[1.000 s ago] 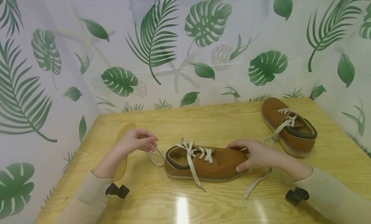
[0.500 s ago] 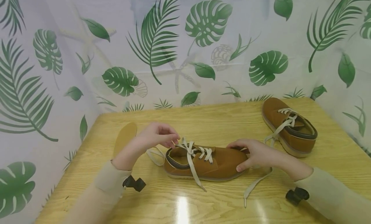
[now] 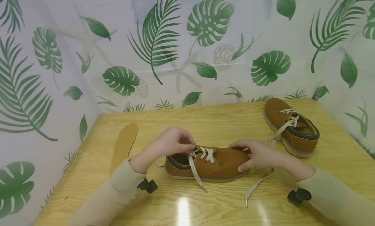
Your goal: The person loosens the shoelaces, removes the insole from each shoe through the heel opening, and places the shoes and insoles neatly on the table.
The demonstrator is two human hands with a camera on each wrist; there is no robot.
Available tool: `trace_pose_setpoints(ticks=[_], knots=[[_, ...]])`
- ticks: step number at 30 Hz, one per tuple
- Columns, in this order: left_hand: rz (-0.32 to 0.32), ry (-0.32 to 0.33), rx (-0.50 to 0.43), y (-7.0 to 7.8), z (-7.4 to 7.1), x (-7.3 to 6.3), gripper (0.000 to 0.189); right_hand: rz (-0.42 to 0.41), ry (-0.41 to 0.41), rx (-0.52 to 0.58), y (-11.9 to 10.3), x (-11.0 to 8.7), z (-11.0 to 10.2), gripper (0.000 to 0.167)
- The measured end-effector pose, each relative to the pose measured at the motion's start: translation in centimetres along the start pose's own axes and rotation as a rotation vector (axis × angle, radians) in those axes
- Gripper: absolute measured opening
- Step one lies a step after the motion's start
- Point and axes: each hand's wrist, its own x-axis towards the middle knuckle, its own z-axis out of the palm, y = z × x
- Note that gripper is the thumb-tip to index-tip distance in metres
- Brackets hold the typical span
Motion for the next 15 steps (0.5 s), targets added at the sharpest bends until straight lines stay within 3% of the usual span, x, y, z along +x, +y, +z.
trace_pose_setpoints(ticks=[4, 15], knots=[[-0.02, 0.01, 0.101, 0.17, 0.39, -0.17, 0.009, -0.004, 0.005, -0.006, -0.08, -0.03, 0.05, 0.073], [-0.02, 0.04, 0.218, 0.25, 0.99, -0.2, 0.006, -0.014, 0.01, -0.014, -0.05, 0.03, 0.02, 0.073]])
